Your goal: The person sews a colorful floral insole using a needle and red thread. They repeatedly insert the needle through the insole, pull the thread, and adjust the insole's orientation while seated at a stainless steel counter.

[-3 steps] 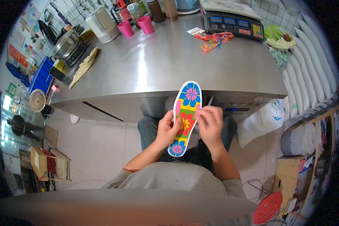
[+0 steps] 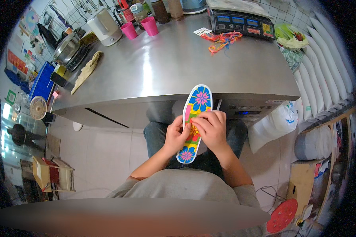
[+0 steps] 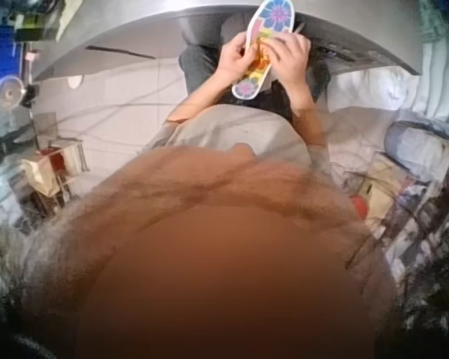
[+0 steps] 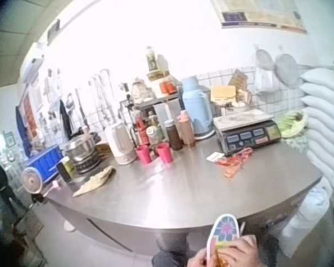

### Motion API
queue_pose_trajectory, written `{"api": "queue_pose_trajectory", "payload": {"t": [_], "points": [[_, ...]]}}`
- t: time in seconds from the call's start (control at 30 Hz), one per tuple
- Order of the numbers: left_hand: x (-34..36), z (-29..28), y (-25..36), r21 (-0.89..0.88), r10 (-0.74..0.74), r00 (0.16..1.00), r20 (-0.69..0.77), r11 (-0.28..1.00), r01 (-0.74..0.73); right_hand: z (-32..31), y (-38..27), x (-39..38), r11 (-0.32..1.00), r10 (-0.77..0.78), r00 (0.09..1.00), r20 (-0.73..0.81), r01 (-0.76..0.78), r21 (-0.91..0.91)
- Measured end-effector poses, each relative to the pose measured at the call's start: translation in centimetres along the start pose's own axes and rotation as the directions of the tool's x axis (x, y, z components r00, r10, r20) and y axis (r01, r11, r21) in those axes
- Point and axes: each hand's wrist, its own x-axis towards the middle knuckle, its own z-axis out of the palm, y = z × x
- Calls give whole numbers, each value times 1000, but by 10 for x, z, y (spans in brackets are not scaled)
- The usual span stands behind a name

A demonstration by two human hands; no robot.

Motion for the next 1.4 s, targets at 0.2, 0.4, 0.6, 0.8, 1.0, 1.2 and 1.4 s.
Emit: {"api": "queue_pose_trajectory", "payload": {"t": [0.2,0.4,0.6,0.8,1.0,1.2,1.4], "points": [[3,-9,-1,-8,48,998,34,999,-48,13,-1,7,973,-100,995,20,94,209],[8,-9,-7,-157,-78,996,-53,985,69,-33,-11,-15,413,306,952,2,-134,901],[14,-30,-4,9,48,939,-342,999,-48,-206,64,-38,161,483,734,-477,461,873],[24,-59,-4,132,169,851,-498,984,-118,-283,139,-90,978,192,228,-954,-126,167],[16,-34,9,-226,-16,964,-264,973,-46,-149,88,-41,876,282,407,-869,-478,61],[5,-2,24,-380,-23,998,-65,925,-3,-24,-19,0,995,81,996,-47,-78,60],[1,2,28,-298,20,997,-71,954,-41,-11,-33,16,995,-70,997,-38,72,66]]}}
